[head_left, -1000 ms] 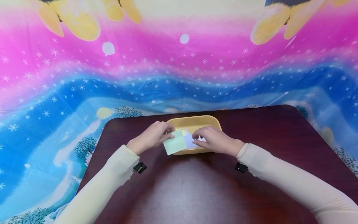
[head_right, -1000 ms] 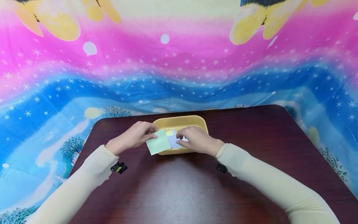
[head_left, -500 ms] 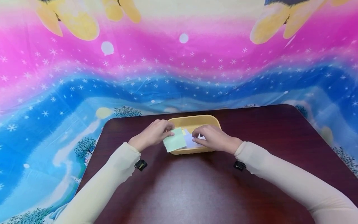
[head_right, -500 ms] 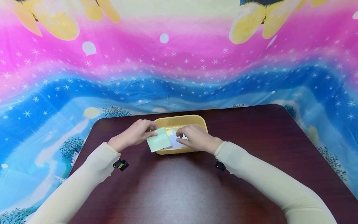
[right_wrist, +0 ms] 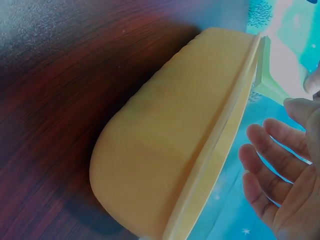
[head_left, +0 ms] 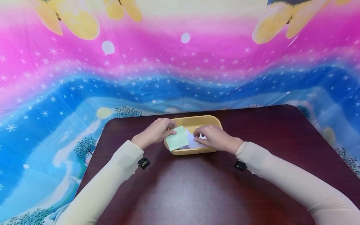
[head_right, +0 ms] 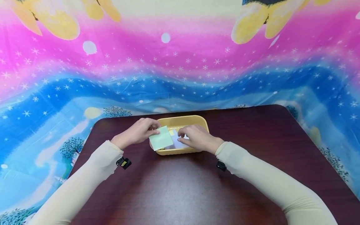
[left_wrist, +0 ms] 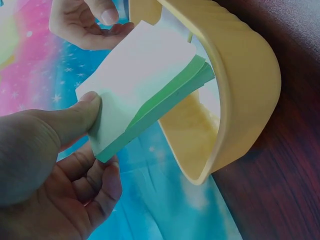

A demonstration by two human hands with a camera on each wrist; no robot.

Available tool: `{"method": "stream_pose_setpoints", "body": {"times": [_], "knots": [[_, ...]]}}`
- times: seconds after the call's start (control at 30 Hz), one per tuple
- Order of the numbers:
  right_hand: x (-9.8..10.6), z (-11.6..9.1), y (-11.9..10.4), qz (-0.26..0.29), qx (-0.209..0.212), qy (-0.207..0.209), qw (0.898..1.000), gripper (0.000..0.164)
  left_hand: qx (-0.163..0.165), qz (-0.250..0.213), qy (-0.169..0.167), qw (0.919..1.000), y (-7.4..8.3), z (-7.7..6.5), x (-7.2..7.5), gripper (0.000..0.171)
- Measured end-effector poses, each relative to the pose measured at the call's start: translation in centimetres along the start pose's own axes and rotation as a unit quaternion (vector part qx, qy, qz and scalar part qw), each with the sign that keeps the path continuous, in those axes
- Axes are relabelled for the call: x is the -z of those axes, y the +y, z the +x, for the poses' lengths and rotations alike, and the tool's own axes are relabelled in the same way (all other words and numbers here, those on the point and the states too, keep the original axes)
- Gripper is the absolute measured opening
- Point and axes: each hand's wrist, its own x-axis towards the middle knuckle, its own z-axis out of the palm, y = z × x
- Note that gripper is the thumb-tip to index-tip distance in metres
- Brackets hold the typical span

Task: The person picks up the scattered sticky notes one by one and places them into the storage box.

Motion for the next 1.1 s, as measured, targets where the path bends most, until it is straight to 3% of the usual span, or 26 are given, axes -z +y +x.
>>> {"method": "stream_pose_setpoints", "body": {"times": [0.53,1.1], "knots": [[-0.4,0.2,0.5,-0.004,-0.011,-0.008,1.000,0.022,0.004,0.007,-0.017,0.9998,-0.5,1.5,-0.8,0.017],[-1.0,0.5,1.1,-0.005,-0.006,-0.007,1.000,0.014,-0.002,0.013,-0.032,0.9994,-0.9,2.8,-2.7,0.023]]}}
